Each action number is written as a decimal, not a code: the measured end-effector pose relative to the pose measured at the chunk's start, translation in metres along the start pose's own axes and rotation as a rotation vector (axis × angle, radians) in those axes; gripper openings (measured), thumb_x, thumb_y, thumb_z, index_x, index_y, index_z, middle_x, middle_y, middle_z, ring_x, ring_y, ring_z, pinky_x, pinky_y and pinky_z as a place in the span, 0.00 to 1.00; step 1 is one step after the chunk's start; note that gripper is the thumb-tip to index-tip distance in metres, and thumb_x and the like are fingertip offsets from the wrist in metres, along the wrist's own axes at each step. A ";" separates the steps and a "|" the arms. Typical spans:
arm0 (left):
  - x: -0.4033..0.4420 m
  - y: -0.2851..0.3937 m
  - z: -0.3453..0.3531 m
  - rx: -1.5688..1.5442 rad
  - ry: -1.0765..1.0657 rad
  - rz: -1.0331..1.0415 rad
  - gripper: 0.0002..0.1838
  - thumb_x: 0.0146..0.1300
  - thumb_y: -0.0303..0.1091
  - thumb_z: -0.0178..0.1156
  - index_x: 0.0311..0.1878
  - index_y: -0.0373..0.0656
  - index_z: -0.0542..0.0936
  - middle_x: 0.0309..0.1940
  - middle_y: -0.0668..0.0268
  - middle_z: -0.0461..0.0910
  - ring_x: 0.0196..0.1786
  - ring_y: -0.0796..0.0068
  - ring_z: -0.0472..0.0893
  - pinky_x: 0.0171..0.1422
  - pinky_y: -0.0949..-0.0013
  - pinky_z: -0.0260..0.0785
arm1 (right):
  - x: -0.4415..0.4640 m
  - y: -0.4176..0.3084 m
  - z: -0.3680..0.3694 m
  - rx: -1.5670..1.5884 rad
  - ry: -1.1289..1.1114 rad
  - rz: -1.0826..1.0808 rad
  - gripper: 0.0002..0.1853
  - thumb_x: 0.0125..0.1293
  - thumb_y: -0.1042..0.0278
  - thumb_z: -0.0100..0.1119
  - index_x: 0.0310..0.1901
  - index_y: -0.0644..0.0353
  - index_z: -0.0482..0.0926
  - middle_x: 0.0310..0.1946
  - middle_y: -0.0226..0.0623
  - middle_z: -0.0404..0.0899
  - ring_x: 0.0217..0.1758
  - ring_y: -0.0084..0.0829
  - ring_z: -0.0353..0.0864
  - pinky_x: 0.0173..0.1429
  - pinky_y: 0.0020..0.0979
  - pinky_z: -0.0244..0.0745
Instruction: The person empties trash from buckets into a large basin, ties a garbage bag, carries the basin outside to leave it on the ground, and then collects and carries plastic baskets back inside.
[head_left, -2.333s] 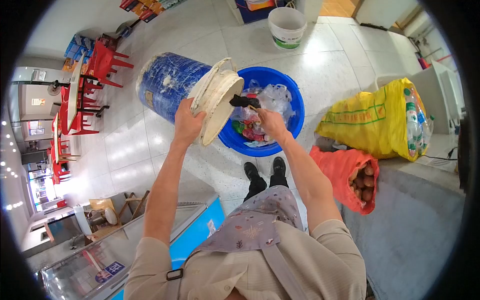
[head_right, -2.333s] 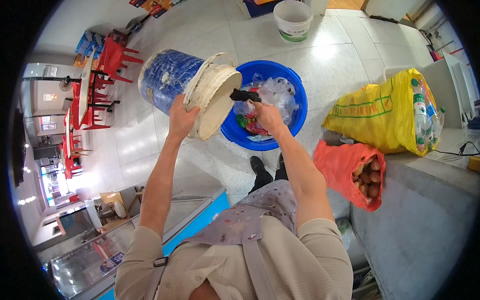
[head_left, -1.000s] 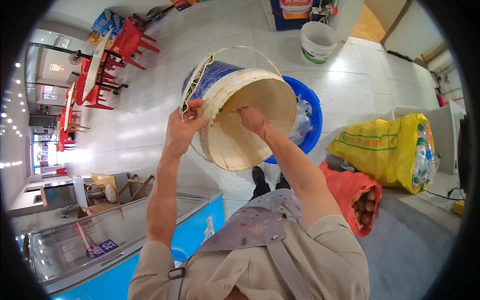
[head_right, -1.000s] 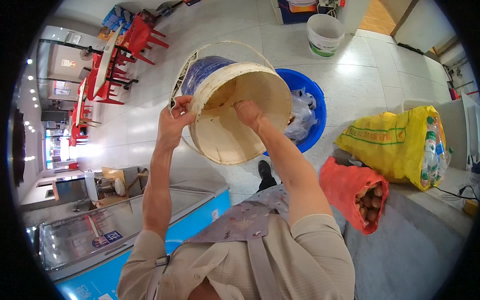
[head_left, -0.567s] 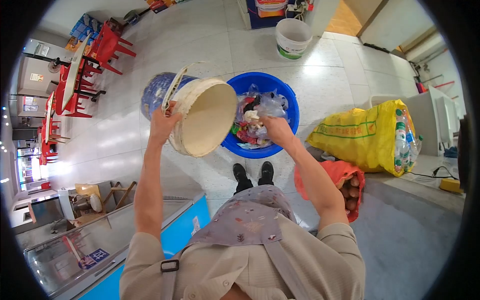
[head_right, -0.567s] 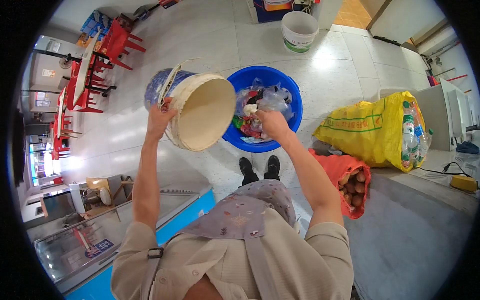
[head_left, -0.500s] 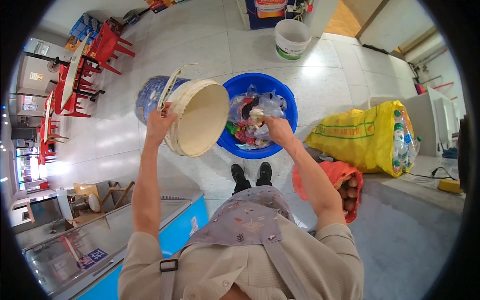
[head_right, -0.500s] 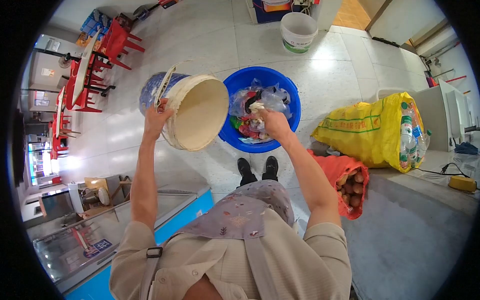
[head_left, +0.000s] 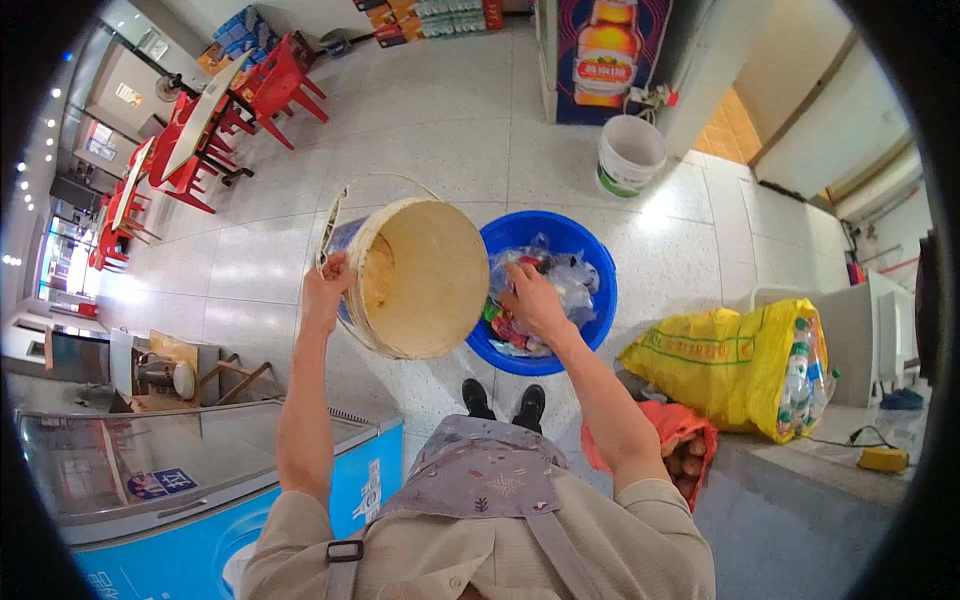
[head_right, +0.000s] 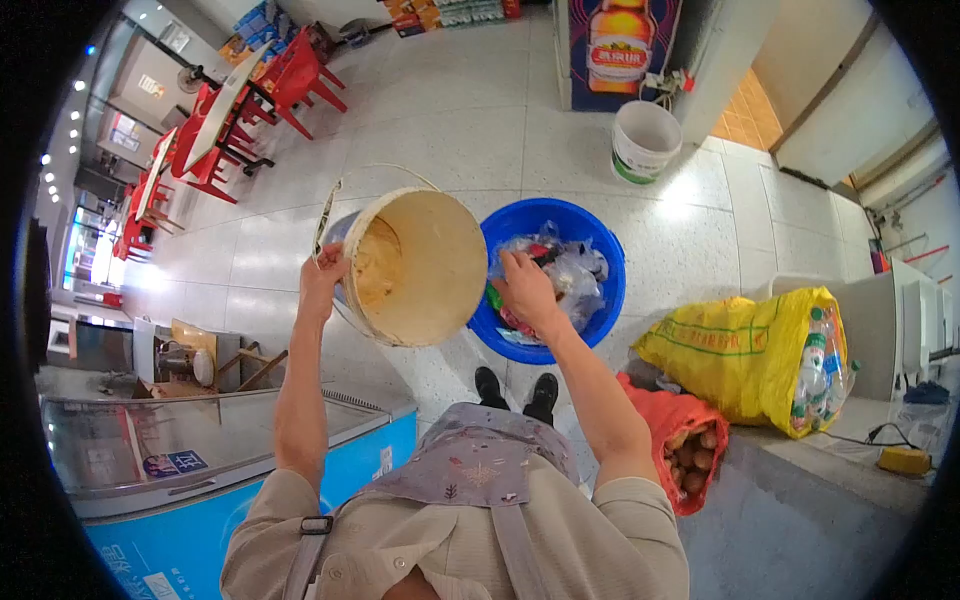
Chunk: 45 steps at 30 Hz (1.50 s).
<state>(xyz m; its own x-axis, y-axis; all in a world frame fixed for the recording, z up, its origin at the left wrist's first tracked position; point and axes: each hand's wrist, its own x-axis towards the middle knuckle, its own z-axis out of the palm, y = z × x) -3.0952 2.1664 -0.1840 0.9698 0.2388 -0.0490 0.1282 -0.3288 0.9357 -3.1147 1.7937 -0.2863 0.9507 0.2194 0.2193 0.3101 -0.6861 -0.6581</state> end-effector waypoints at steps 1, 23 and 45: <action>-0.002 0.000 -0.004 -0.006 0.012 0.008 0.17 0.60 0.25 0.65 0.53 0.34 0.79 0.34 0.72 0.78 0.37 0.81 0.76 0.44 0.75 0.69 | 0.021 -0.027 -0.010 0.046 0.080 -0.067 0.27 0.62 0.64 0.63 0.63 0.60 0.70 0.57 0.52 0.75 0.56 0.54 0.77 0.57 0.47 0.76; 0.239 0.006 -0.207 0.507 -0.157 0.466 0.24 0.58 0.30 0.63 0.59 0.40 0.78 0.57 0.54 0.76 0.63 0.52 0.74 0.67 0.57 0.67 | 0.375 -0.273 0.164 -0.237 -0.320 -0.240 0.08 0.62 0.62 0.58 0.37 0.56 0.80 0.35 0.46 0.80 0.43 0.50 0.81 0.46 0.45 0.76; 0.413 -0.186 -0.149 0.773 -0.480 -0.149 0.24 0.54 0.40 0.69 0.53 0.38 0.83 0.46 0.51 0.85 0.49 0.54 0.84 0.56 0.59 0.74 | 0.587 0.107 0.220 0.164 0.208 0.799 0.18 0.63 0.59 0.60 0.45 0.66 0.80 0.44 0.58 0.83 0.47 0.56 0.82 0.51 0.48 0.77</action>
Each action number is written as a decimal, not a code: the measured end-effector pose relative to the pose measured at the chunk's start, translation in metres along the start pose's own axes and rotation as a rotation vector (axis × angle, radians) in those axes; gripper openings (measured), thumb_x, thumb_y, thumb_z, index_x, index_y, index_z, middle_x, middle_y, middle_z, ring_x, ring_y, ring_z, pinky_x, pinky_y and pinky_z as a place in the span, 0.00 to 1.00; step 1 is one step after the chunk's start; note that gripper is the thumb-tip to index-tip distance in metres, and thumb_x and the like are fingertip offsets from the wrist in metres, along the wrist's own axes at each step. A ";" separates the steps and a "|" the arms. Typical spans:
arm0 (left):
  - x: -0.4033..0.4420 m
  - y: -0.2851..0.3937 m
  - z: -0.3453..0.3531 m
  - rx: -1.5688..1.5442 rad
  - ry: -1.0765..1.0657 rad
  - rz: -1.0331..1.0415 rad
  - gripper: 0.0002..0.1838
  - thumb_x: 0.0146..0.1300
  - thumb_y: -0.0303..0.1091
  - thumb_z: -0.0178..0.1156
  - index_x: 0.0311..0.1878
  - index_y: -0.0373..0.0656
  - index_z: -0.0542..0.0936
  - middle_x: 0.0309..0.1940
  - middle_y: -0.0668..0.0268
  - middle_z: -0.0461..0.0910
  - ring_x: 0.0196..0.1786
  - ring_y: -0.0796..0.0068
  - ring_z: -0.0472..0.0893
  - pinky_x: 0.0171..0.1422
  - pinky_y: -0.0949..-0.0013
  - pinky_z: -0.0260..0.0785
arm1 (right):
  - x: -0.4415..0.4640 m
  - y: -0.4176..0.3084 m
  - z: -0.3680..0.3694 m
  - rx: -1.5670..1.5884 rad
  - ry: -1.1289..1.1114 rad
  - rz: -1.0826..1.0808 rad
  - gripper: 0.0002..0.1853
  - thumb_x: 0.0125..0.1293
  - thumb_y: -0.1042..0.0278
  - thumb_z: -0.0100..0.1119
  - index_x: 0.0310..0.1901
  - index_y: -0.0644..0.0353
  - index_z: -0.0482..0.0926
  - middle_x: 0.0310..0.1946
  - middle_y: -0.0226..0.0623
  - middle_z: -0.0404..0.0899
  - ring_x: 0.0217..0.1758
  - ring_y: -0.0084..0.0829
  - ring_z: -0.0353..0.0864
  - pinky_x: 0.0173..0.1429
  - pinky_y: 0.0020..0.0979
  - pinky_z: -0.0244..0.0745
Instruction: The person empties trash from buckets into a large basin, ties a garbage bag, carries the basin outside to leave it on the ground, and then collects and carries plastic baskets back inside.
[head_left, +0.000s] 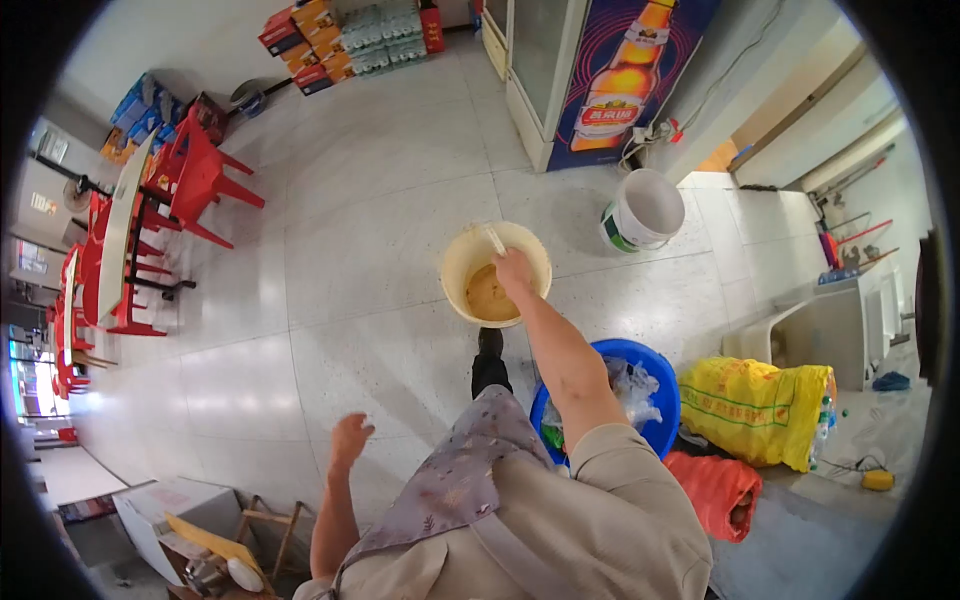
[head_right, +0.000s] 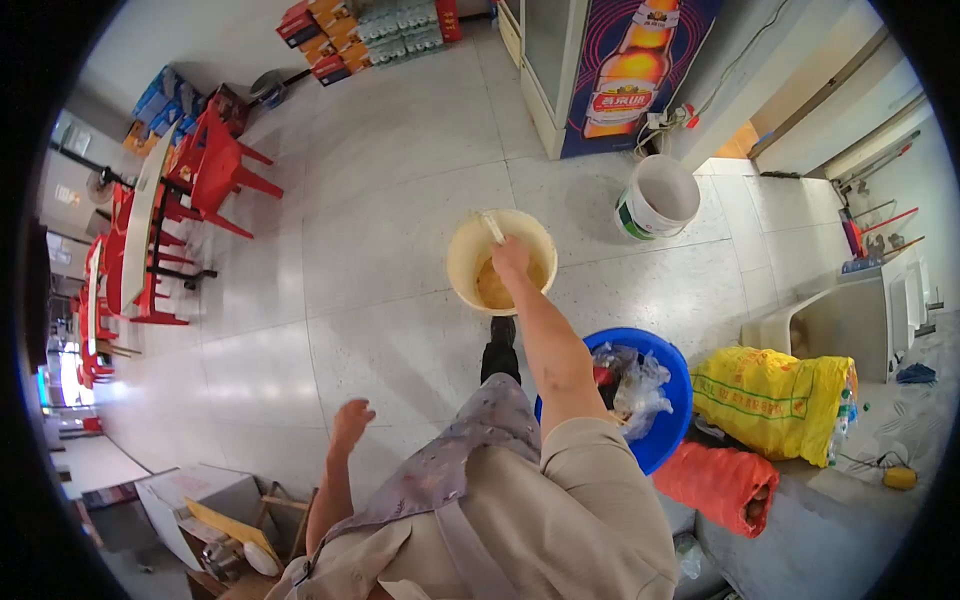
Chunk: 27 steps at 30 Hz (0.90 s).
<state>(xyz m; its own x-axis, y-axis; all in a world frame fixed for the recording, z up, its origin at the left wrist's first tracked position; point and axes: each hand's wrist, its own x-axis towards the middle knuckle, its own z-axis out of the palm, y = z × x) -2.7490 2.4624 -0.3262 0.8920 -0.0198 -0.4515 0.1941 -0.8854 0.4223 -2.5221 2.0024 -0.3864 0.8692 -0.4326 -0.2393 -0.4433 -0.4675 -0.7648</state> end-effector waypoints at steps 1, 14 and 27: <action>0.016 -0.006 0.012 -0.056 -0.075 -0.051 0.25 0.54 0.41 0.69 0.53 0.38 0.83 0.46 0.52 0.85 0.50 0.55 0.83 0.56 0.59 0.74 | 0.035 0.005 -0.004 0.123 0.031 0.054 0.18 0.62 0.58 0.60 0.44 0.66 0.80 0.43 0.59 0.82 0.44 0.57 0.83 0.48 0.48 0.77; 0.159 0.131 -0.034 -0.287 -0.297 -0.440 0.24 0.57 0.36 0.67 0.56 0.34 0.81 0.45 0.56 0.85 0.47 0.67 0.83 0.53 0.66 0.74 | 0.303 0.063 -0.014 1.068 0.128 0.414 0.09 0.65 0.68 0.62 0.46 0.56 0.79 0.39 0.33 0.77 0.42 0.25 0.77 0.37 0.34 0.74; 0.306 0.181 -0.038 -0.203 -0.527 -0.265 0.25 0.57 0.37 0.67 0.57 0.37 0.80 0.46 0.61 0.84 0.45 0.69 0.82 0.45 0.65 0.76 | 0.065 0.095 0.055 0.040 -0.345 0.390 0.20 0.62 0.61 0.55 0.49 0.67 0.77 0.49 0.60 0.80 0.52 0.59 0.78 0.56 0.51 0.73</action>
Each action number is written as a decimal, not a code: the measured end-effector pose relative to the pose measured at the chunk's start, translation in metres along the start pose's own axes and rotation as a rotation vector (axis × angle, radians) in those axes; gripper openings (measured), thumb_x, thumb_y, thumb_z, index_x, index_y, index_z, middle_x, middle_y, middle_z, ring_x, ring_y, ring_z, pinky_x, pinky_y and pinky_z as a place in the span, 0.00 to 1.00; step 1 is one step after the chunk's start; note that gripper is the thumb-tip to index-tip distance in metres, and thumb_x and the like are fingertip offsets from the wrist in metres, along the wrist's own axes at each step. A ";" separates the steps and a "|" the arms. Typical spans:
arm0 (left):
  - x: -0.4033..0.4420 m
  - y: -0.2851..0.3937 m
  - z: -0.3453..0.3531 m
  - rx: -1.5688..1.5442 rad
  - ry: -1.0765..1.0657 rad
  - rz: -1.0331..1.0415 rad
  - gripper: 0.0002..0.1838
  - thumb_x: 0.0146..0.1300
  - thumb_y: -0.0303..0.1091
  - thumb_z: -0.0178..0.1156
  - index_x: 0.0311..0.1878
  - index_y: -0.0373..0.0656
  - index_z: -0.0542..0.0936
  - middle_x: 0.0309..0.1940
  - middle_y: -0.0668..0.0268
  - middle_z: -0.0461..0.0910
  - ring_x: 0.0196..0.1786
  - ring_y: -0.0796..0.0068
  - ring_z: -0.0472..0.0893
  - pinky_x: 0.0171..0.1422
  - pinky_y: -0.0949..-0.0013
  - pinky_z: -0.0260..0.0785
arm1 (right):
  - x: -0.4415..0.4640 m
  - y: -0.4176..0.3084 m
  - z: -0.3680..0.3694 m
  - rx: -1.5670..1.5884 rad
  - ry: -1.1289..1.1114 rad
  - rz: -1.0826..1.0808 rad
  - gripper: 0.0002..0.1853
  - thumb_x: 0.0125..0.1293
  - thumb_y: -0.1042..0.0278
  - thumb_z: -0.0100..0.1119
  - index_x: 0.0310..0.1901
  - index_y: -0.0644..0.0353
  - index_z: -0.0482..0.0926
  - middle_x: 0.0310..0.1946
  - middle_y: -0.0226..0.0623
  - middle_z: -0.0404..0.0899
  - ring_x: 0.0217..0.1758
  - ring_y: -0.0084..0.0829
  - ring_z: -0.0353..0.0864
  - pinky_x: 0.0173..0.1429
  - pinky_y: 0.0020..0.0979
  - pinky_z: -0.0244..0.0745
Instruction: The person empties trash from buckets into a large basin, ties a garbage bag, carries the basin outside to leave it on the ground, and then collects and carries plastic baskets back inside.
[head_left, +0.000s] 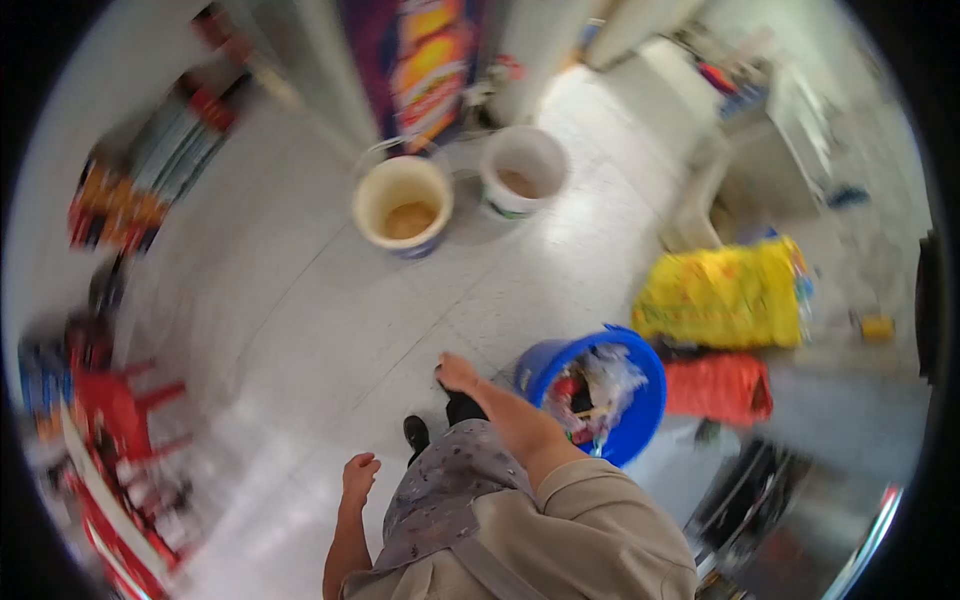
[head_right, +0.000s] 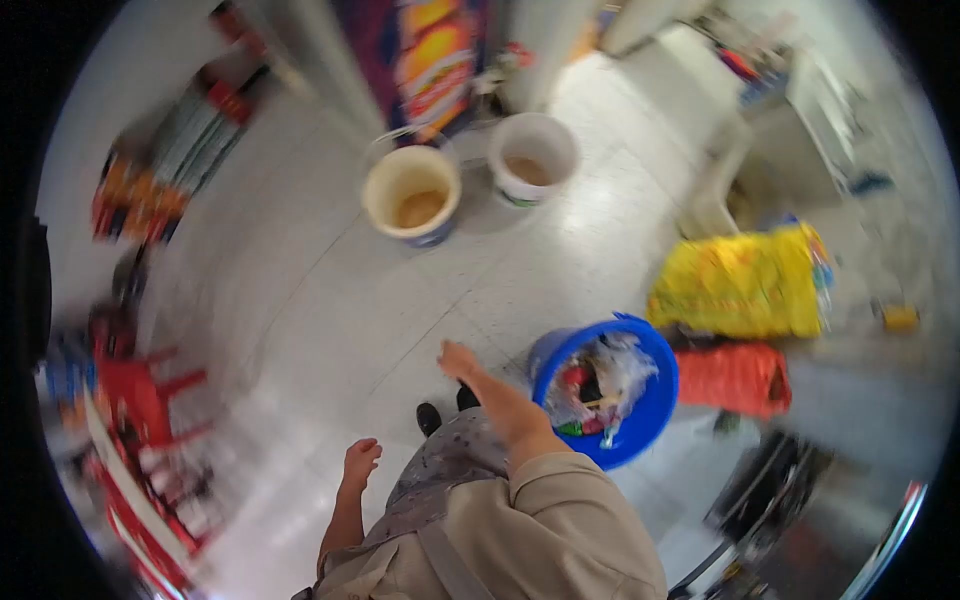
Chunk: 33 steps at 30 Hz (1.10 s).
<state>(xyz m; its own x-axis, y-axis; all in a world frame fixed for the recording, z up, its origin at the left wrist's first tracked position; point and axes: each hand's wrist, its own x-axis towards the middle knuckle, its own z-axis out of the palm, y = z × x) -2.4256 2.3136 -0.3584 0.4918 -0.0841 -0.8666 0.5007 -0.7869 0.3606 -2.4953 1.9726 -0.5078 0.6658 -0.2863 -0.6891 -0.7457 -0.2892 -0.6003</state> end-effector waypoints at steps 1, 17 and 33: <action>0.009 0.006 -0.005 0.055 -0.050 0.043 0.25 0.57 0.37 0.67 0.57 0.37 0.80 0.46 0.61 0.84 0.45 0.69 0.82 0.45 0.65 0.76 | -0.019 0.027 0.020 -0.067 0.074 -0.007 0.20 0.59 0.58 0.57 0.45 0.66 0.80 0.45 0.60 0.81 0.48 0.60 0.79 0.53 0.52 0.74; 0.080 0.128 0.032 0.735 -0.319 0.295 0.13 0.56 0.30 0.63 0.45 0.42 0.81 0.32 0.66 0.80 0.33 0.71 0.78 0.35 0.63 0.72 | -0.431 0.194 0.188 0.708 0.969 0.820 0.18 0.57 0.57 0.61 0.42 0.62 0.85 0.41 0.50 0.85 0.47 0.49 0.84 0.53 0.45 0.78; -0.086 0.008 0.402 1.112 -0.565 0.426 0.12 0.57 0.30 0.64 0.45 0.41 0.81 0.32 0.65 0.81 0.31 0.73 0.79 0.32 0.66 0.72 | -0.590 0.369 0.238 1.220 1.031 0.645 0.16 0.63 0.60 0.57 0.35 0.66 0.85 0.24 0.40 0.84 0.23 0.30 0.83 0.32 0.35 0.79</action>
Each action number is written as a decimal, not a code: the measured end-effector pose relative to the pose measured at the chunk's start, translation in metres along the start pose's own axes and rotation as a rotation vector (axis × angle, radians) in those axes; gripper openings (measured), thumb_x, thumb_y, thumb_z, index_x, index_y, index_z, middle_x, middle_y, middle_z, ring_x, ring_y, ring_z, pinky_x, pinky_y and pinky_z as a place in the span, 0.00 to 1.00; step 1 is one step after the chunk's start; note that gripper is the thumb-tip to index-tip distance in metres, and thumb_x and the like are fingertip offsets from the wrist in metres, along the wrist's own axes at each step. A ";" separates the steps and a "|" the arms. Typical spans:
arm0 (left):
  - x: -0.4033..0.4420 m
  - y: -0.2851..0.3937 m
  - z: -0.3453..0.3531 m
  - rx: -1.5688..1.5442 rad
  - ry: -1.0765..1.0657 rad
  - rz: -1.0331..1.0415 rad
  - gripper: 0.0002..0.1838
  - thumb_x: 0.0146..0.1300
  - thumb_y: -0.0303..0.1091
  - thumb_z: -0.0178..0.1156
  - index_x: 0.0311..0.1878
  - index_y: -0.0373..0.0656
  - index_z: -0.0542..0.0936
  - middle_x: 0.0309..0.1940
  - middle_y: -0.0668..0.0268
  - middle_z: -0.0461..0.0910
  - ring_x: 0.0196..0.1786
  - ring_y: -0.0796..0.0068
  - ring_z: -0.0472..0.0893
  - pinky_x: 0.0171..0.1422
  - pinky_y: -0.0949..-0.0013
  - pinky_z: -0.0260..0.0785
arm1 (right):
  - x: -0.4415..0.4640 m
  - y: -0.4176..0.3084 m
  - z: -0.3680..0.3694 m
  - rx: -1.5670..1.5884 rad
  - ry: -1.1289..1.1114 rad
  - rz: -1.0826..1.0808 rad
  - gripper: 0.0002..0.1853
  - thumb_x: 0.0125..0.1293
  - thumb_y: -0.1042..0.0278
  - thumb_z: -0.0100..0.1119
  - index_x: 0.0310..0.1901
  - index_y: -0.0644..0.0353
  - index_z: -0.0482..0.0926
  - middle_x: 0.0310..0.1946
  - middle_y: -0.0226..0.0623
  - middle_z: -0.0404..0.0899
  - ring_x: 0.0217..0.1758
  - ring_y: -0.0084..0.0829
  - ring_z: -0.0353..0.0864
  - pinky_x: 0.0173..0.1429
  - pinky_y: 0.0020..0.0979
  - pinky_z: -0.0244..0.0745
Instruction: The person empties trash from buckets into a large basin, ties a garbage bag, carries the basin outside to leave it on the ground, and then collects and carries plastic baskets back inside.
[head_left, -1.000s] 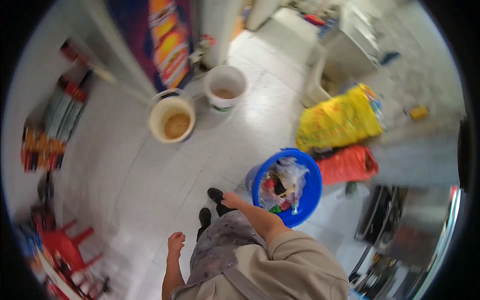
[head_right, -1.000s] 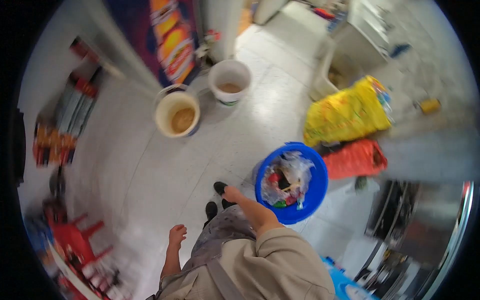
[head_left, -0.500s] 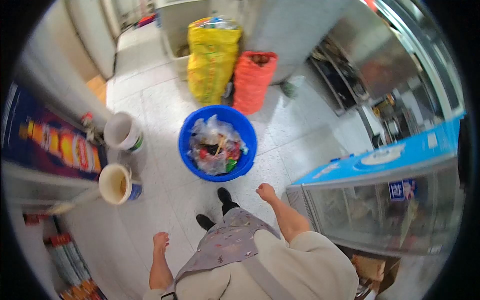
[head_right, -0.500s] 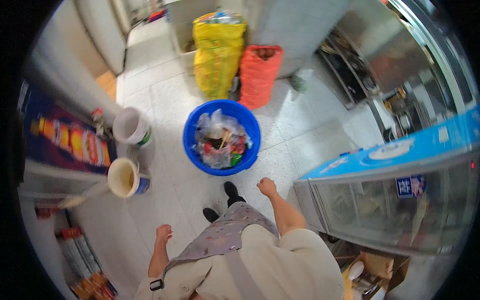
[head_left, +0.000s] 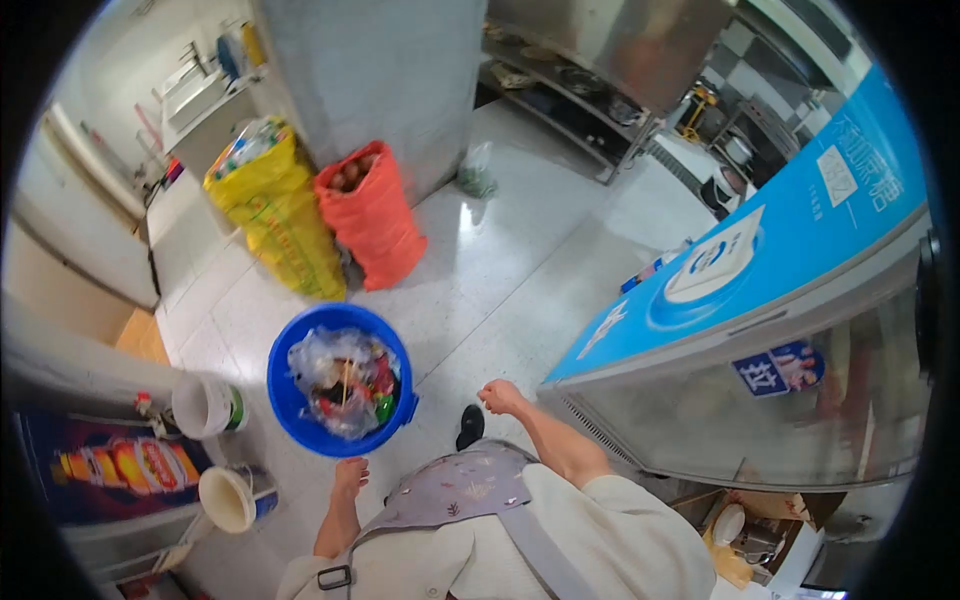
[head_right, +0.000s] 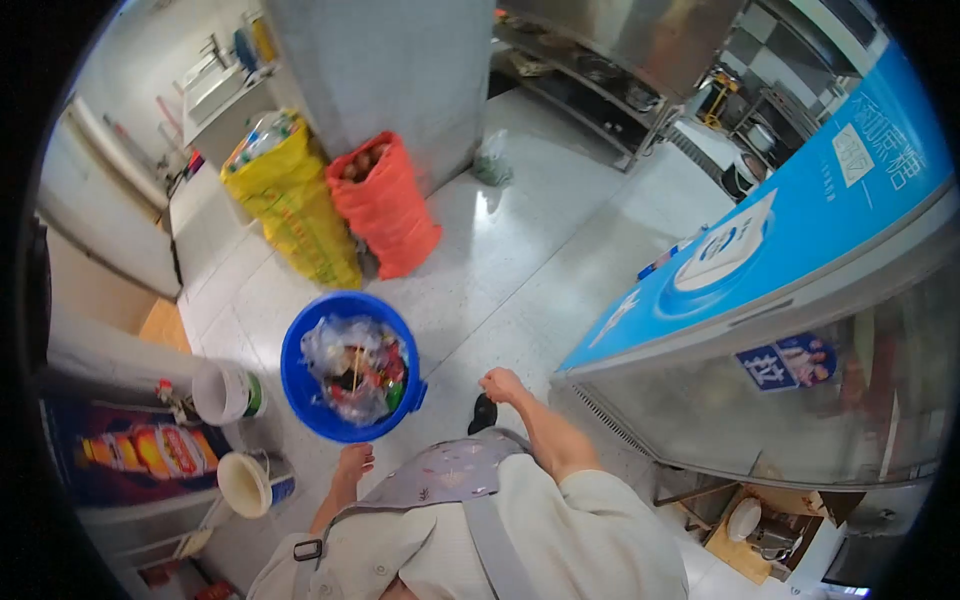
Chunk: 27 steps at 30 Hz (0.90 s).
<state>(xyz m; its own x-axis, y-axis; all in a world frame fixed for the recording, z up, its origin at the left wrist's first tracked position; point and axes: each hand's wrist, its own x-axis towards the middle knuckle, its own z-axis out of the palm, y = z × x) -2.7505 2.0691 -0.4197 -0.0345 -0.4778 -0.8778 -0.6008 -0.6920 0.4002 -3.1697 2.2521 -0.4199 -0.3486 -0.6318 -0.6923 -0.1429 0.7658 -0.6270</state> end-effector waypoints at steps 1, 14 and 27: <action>0.005 0.024 0.026 -0.008 0.004 0.014 0.11 0.56 0.30 0.64 0.43 0.41 0.82 0.31 0.65 0.81 0.30 0.73 0.79 0.31 0.67 0.72 | 0.006 0.010 -0.017 -0.020 0.017 -0.057 0.16 0.63 0.60 0.57 0.35 0.66 0.85 0.25 0.41 0.85 0.24 0.31 0.84 0.32 0.35 0.79; 0.112 0.292 0.187 0.118 -0.276 0.147 0.06 0.58 0.26 0.59 0.25 0.40 0.76 0.18 0.63 0.72 0.18 0.72 0.69 0.18 0.68 0.61 | 0.105 0.130 -0.237 0.063 0.226 0.223 0.14 0.59 0.60 0.58 0.31 0.64 0.85 0.24 0.44 0.84 0.25 0.37 0.83 0.36 0.40 0.78; 0.278 0.699 0.508 0.504 -0.352 0.318 0.03 0.55 0.29 0.61 0.29 0.42 0.79 0.19 0.65 0.75 0.19 0.72 0.73 0.19 0.65 0.62 | 0.208 0.138 -0.480 0.682 0.542 0.482 0.09 0.65 0.70 0.59 0.36 0.68 0.82 0.25 0.39 0.81 0.24 0.27 0.79 0.24 0.31 0.71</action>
<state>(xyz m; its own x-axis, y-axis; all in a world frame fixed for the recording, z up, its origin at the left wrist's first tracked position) -3.5856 1.7271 -0.5177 -0.4760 -0.3527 -0.8056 -0.8138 -0.1706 0.5555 -3.7061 2.2836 -0.4789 -0.6296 -0.0009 -0.7769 0.6293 0.5858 -0.5106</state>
